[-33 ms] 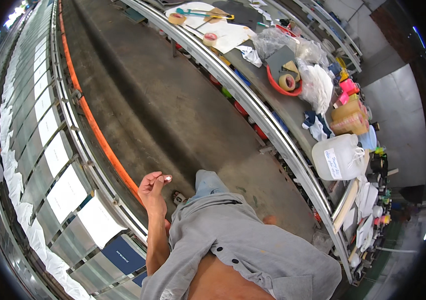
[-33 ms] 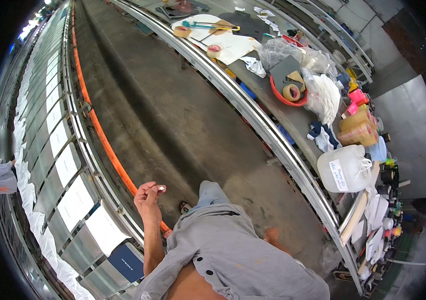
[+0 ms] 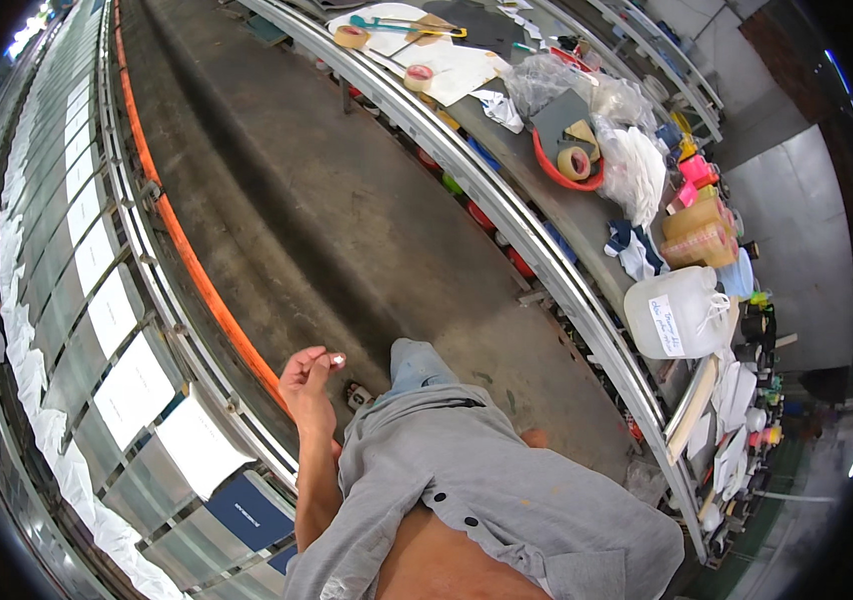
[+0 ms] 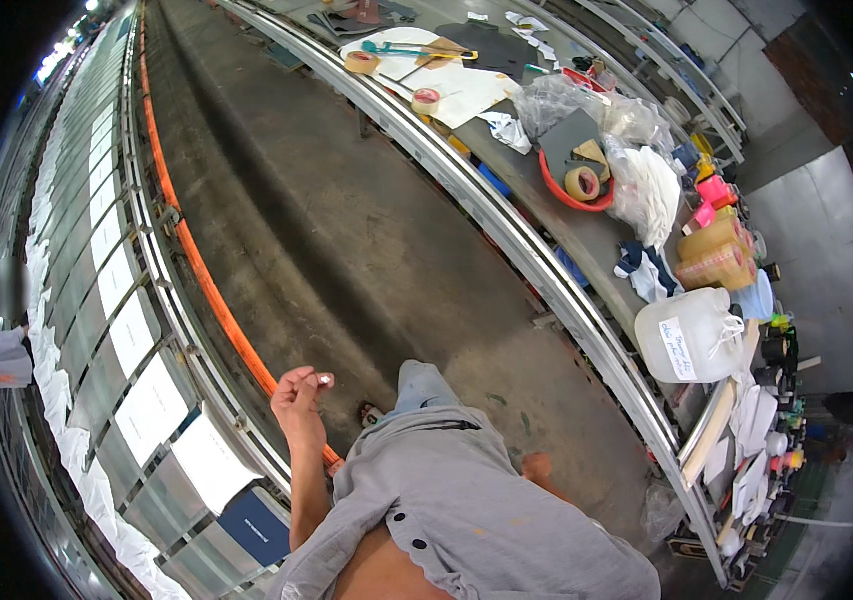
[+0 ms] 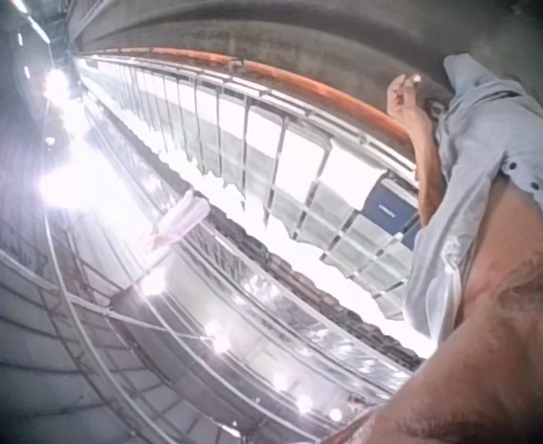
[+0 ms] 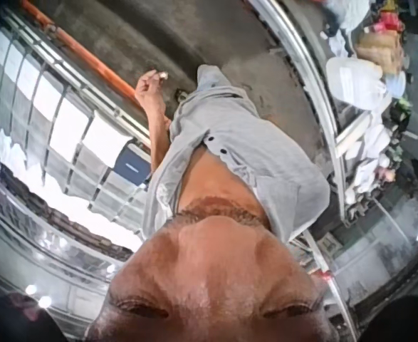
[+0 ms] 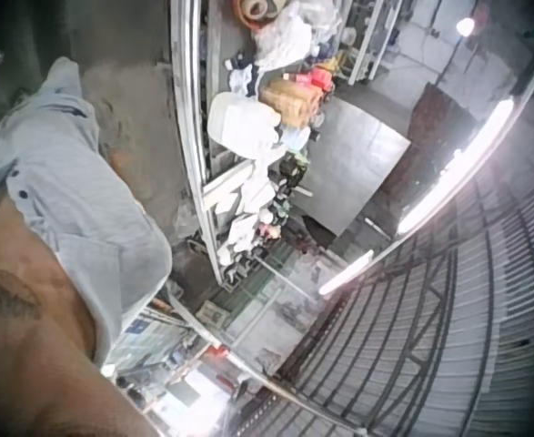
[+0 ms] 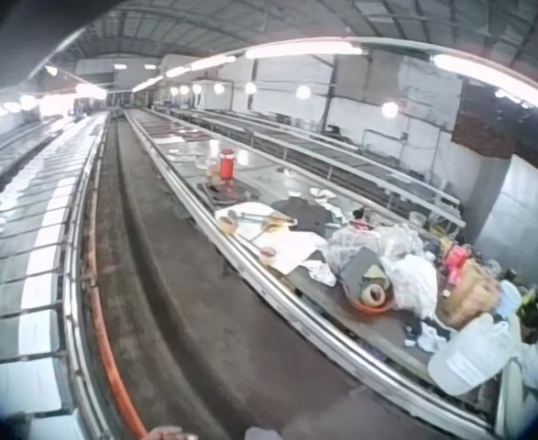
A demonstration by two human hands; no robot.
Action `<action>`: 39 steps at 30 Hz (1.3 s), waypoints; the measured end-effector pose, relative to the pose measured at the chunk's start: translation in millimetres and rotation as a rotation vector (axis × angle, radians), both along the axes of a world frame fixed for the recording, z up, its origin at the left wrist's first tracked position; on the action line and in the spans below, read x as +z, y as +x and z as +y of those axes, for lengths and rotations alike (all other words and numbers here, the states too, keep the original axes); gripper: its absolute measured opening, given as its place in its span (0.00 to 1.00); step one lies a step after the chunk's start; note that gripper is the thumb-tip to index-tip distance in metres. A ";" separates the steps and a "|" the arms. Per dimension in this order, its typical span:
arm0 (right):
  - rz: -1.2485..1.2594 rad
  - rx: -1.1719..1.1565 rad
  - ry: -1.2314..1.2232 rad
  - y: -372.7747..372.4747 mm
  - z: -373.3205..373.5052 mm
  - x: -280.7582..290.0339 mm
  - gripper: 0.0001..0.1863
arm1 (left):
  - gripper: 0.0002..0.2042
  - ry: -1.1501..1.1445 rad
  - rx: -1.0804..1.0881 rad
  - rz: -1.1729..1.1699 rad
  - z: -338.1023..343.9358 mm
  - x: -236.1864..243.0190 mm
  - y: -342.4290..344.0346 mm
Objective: The person applies white lettering to a dark blue surface using a small tool to position individual letters and a white marker to trace and refine the characters. The person works on multiple panels labeled JUMEIRAH, carefully aligning and filling in the letters.
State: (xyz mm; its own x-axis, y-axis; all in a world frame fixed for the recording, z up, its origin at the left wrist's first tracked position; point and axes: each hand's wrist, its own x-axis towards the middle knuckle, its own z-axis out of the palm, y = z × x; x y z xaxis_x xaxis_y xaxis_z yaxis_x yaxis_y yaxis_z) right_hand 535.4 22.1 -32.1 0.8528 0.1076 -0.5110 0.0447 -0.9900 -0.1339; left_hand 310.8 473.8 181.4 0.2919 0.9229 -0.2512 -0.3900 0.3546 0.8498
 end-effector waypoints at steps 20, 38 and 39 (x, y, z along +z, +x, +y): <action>-0.609 0.017 0.701 429.5 519.8 31.4 0.05 | 0.07 0.094 0.134 0.072 210.8 -7.4 212.8; -0.351 -0.414 0.594 516.9 606.4 44.4 0.16 | 0.13 -0.035 -0.479 0.244 288.2 -47.3 513.2; -0.398 -0.327 0.631 516.9 609.7 45.9 0.16 | 0.14 -0.031 -0.520 0.238 293.0 -50.8 531.4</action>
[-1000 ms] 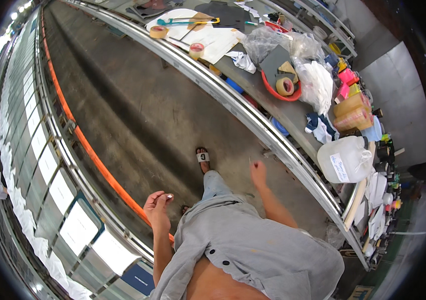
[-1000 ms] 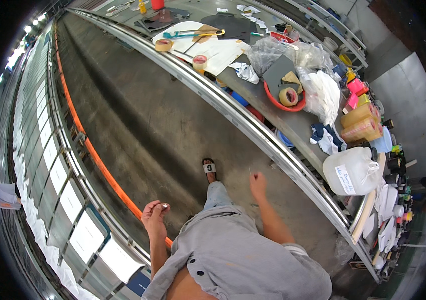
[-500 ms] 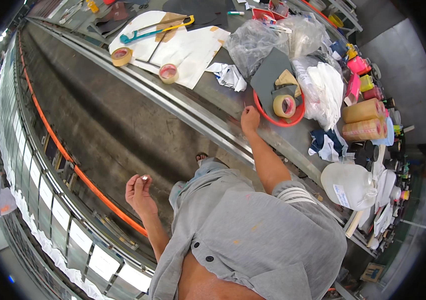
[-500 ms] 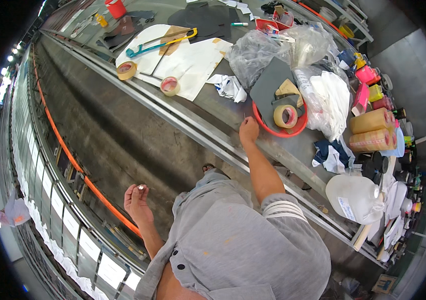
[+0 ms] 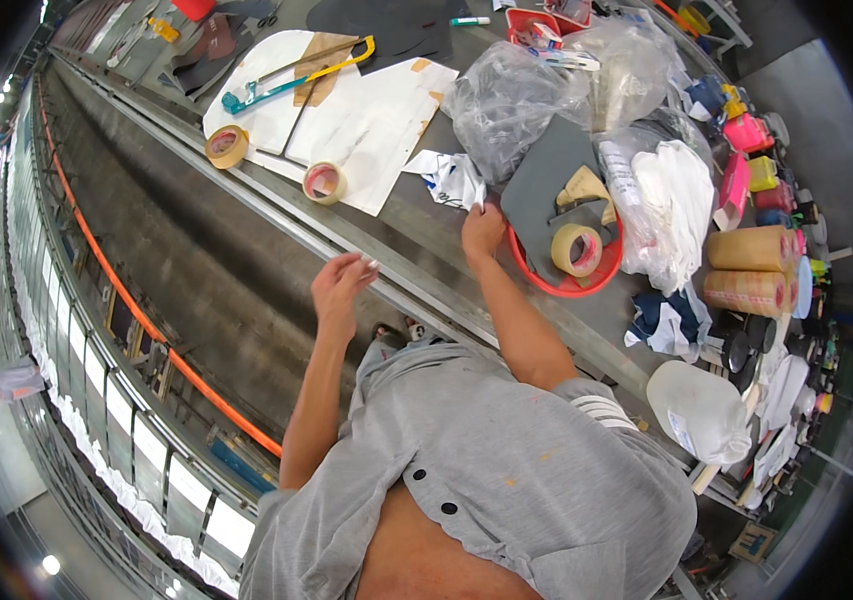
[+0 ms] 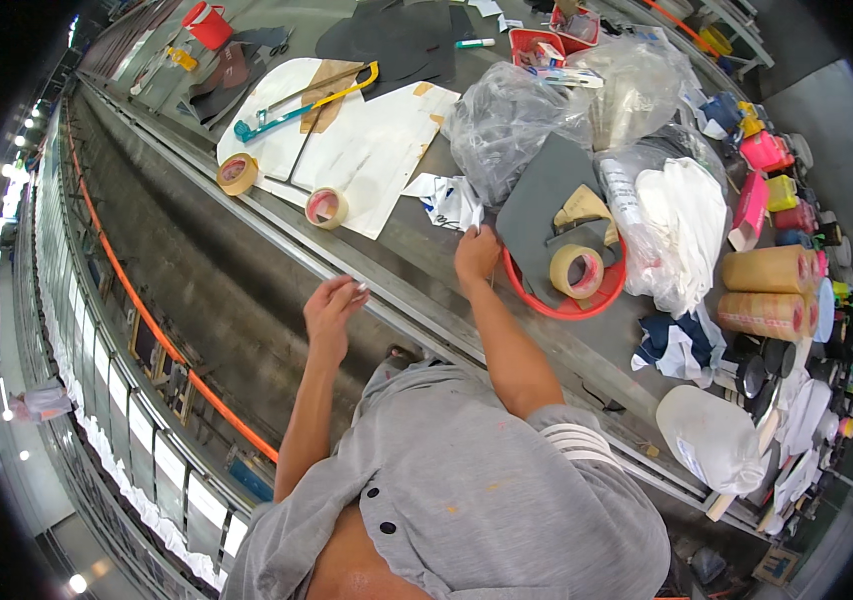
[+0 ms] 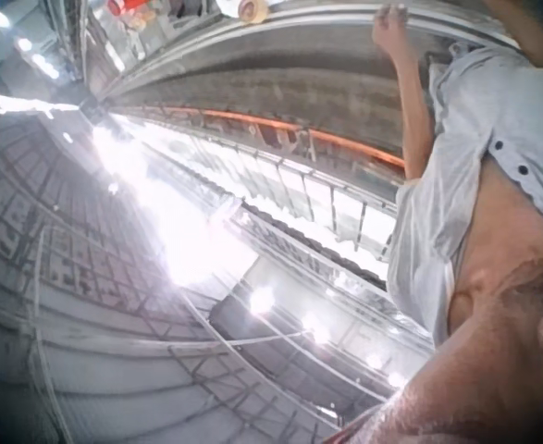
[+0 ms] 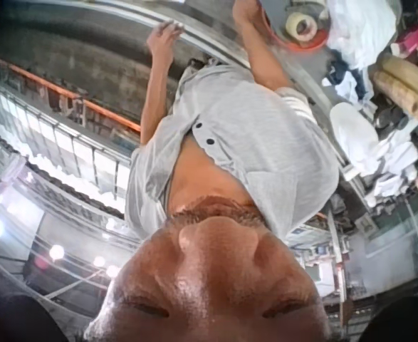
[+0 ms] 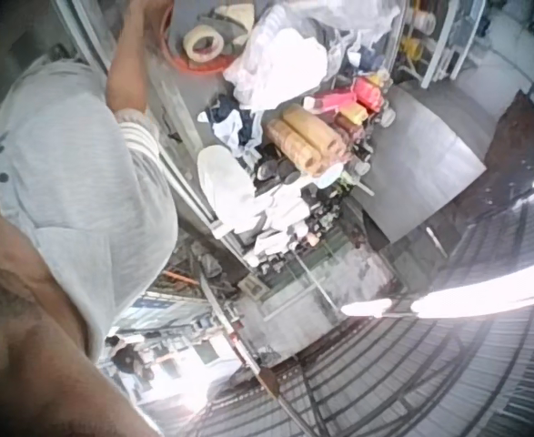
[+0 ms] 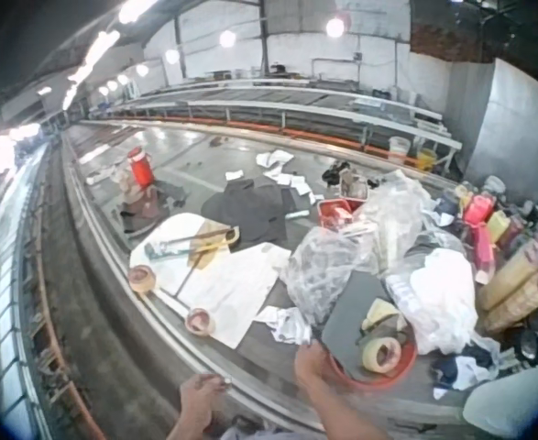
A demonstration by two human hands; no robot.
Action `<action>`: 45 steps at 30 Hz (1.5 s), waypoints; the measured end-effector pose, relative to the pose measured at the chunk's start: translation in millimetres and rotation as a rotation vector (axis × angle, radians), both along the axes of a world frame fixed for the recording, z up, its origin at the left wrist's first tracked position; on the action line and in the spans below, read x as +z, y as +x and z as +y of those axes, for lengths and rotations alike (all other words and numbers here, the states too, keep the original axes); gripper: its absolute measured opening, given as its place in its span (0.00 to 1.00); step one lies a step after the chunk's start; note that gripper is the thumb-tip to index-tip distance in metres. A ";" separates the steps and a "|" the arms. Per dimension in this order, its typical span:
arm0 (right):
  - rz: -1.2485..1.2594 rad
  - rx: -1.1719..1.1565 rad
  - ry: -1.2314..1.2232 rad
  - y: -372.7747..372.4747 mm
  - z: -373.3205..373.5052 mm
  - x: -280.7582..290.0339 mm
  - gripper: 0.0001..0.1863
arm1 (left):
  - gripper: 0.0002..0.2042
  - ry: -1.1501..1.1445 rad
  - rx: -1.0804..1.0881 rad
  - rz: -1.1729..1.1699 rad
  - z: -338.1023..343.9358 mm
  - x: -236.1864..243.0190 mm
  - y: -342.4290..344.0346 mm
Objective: The person applies white lettering to a dark blue surface using a small tool to position individual letters and a white marker to trace and refine the characters. The person works on multiple panels labeled JUMEIRAH, carefully aligning and filling in the letters.
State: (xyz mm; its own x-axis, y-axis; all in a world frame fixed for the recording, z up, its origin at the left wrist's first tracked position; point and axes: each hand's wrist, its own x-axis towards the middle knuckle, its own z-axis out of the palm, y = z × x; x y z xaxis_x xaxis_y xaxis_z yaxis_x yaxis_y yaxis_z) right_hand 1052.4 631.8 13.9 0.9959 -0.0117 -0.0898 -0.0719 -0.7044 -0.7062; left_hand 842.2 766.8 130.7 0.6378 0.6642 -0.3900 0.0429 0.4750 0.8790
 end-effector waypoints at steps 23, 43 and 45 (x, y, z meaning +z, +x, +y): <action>0.070 0.580 0.539 -5.9 -15.1 66.5 0.09 | 0.10 1.744 -0.406 0.352 -8.1 -78.3 115.3; 0.427 0.298 0.995 12.5 -5.1 62.5 0.07 | 0.15 -0.216 0.061 -0.384 -16.9 -13.0 89.8; 0.308 0.374 0.945 8.9 -13.8 75.4 0.08 | 0.18 -0.252 0.068 -0.354 -18.2 4.2 85.7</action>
State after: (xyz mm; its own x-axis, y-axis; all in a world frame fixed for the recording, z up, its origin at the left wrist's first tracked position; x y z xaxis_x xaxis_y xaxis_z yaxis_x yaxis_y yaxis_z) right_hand 1061.3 618.0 89.2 0.8542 0.4972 -0.1517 -0.2334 0.1062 -0.9666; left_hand 927.9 748.7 134.8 0.7190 0.6215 -0.3110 -0.2787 0.6678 0.6901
